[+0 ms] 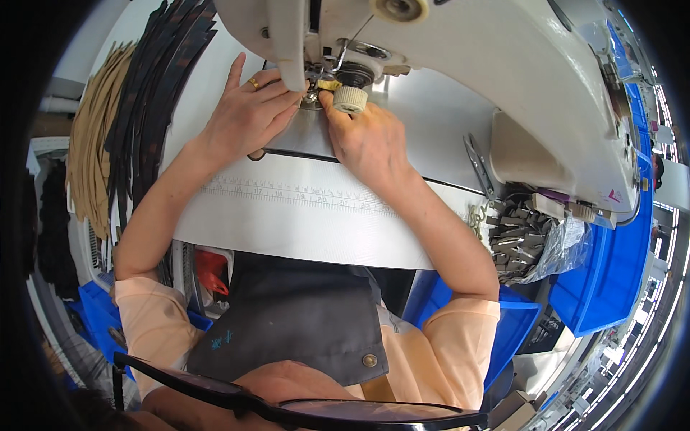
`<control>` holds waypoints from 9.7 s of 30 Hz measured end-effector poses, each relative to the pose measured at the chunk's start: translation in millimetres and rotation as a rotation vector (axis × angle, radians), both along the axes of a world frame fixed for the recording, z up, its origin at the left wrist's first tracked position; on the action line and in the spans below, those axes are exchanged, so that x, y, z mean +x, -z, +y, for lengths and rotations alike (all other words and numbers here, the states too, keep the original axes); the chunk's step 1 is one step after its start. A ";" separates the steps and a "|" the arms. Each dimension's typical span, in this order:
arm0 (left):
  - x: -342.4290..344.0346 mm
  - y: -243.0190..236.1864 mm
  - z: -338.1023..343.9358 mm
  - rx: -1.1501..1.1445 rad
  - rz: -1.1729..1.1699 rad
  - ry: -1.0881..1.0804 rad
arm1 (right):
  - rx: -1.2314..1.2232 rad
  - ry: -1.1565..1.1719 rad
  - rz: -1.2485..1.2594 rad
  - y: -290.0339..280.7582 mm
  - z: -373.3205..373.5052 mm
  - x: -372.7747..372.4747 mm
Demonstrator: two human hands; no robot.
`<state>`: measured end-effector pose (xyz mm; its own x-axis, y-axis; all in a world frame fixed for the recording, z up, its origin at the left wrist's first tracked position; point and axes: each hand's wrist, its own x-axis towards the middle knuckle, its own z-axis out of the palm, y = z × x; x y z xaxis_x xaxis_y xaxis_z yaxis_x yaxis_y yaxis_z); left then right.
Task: The person takes fabric strips and a zipper, aligns them together, and sews the fabric onto the zipper tape using a sewing machine. The person then places the sewn piece into a container and begins stitching another set of fabric strips onto a new zipper.
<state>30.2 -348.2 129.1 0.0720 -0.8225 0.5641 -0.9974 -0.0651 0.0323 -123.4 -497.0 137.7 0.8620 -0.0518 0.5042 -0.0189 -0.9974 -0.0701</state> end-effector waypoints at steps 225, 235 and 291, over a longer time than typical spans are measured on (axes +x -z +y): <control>-149.7 -56.4 101.2 0.757 2.172 0.294 | 0.092 -0.076 -0.046 -15.6 6.2 -78.5; 0.0 -27.4 34.5 0.120 0.023 -0.006 | 0.203 -0.062 0.075 -10.6 8.2 -74.3; -21.2 -4.2 14.9 0.084 0.121 -0.067 | 0.255 -0.171 -0.038 -1.7 16.7 -5.1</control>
